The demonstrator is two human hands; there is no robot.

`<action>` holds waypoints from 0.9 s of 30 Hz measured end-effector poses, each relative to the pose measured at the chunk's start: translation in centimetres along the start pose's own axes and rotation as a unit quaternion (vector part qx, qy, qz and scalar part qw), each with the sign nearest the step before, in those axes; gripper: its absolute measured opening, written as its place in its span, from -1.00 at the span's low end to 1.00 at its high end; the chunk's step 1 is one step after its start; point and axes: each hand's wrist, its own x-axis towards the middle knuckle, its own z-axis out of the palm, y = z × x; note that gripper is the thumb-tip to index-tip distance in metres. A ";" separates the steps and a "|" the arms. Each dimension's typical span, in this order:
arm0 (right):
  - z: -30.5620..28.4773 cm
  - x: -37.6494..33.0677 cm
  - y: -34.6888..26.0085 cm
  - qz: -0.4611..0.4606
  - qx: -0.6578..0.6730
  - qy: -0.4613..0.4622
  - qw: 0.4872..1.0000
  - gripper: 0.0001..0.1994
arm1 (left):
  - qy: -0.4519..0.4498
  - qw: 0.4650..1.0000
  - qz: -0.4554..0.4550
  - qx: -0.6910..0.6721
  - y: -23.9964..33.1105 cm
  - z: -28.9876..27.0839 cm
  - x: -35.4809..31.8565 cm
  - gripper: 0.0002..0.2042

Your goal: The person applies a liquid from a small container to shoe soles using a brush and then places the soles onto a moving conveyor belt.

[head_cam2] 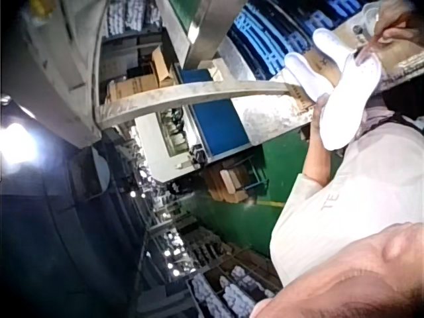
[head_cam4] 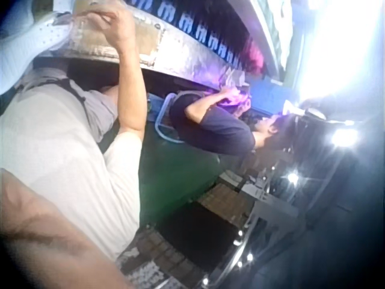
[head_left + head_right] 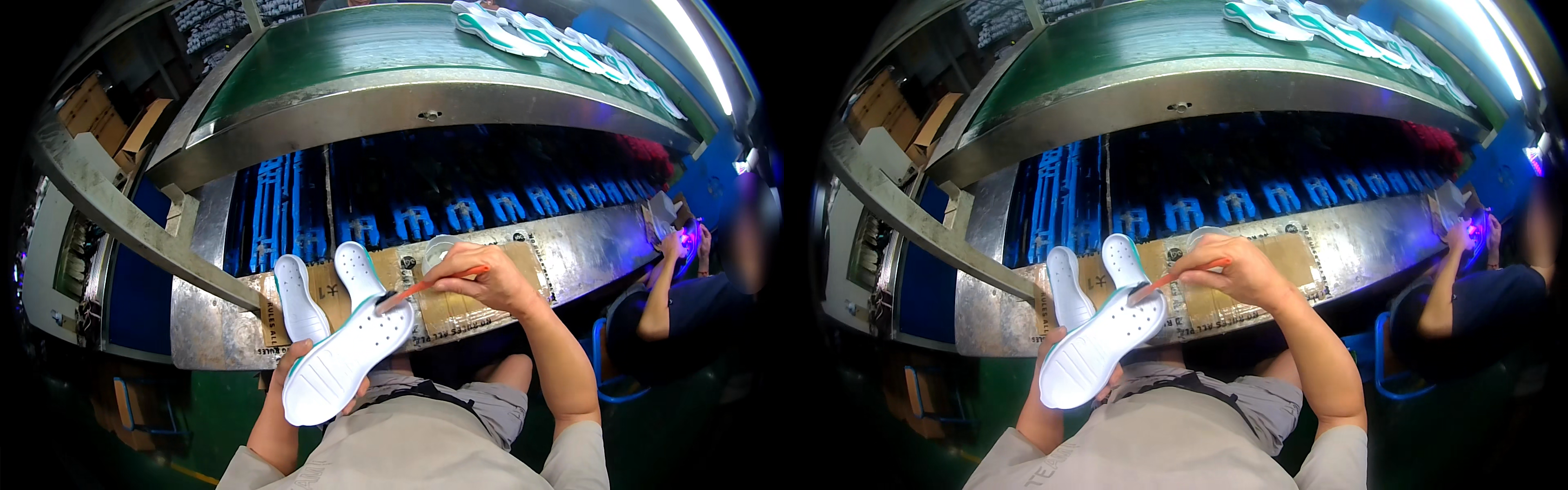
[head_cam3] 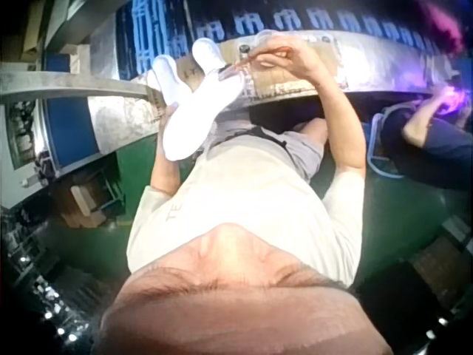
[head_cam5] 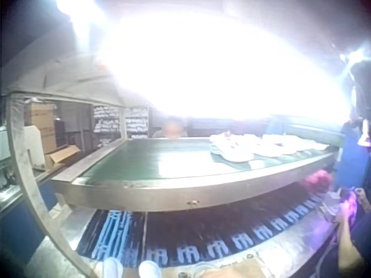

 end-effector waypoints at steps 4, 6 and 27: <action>1.0 -1.3 -0.1 0.056 -0.072 0.070 0.993 -0.85 | 0.043 0.996 0.036 0.072 1.3 -0.4 1.1 -0.12; 2.1 -2.2 -0.7 0.073 -0.051 0.104 0.991 -0.84 | 0.030 0.977 0.102 0.187 1.5 -0.5 2.1 -0.08; 7.2 -7.3 -8.8 0.310 0.222 0.165 0.910 -0.85 | 0.107 0.843 0.350 0.394 2.4 0.3 7.1 0.19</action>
